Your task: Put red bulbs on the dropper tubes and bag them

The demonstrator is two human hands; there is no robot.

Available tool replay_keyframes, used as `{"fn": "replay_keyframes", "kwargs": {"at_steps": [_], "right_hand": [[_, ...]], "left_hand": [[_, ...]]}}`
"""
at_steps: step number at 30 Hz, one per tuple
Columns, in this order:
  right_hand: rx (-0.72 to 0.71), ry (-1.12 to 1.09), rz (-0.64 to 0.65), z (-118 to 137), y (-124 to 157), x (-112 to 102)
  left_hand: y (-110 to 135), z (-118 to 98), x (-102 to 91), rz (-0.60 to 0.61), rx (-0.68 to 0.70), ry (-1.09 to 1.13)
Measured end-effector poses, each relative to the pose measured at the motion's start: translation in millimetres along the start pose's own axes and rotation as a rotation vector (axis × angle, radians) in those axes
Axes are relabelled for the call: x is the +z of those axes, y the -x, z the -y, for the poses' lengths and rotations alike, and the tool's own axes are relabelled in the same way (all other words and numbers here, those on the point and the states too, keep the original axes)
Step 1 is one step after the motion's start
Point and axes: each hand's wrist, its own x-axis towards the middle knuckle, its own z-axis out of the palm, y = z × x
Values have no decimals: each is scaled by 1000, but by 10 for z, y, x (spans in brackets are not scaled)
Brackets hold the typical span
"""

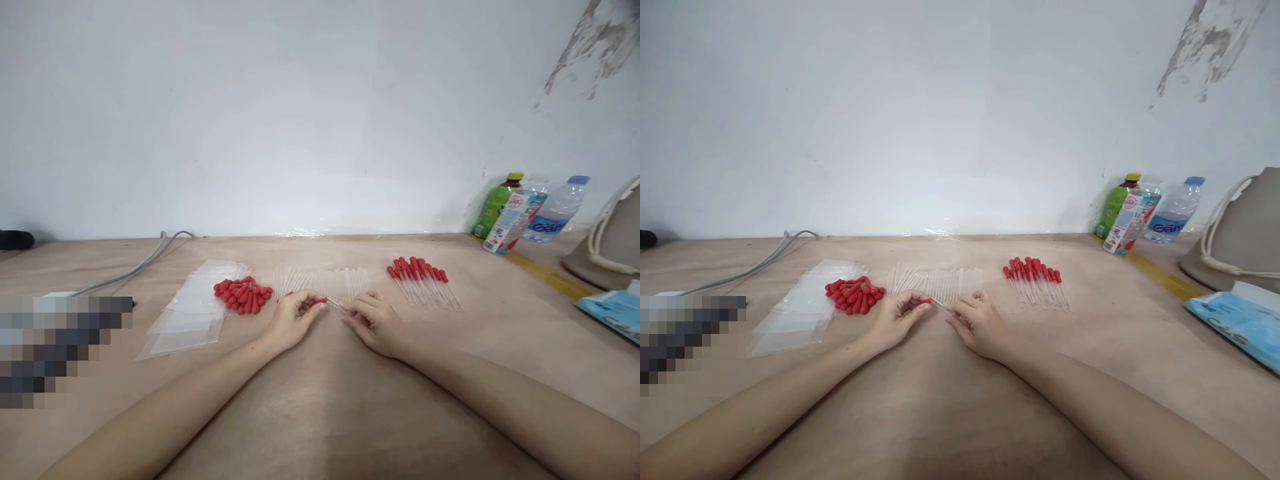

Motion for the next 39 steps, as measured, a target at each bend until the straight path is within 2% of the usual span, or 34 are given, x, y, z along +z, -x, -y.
{"fn": "replay_keyframes", "kwargs": {"at_steps": [9,14,21,29,39], "right_hand": [[2,-33,51,-43,-8,-38],[11,-67,133,-78,-33,-132],[-58,13,179,-150,-71,-192],[-75,166,99,-63,-50,-166],[-13,129,159,-21,-67,-32]], "left_hand": [[8,4,-43,90,59,36],[22,-25,-53,140,90,-2],[37,-92,-54,243,112,-72],[45,-83,-49,228,134,-197],[61,-92,-43,213,191,-284]]}}
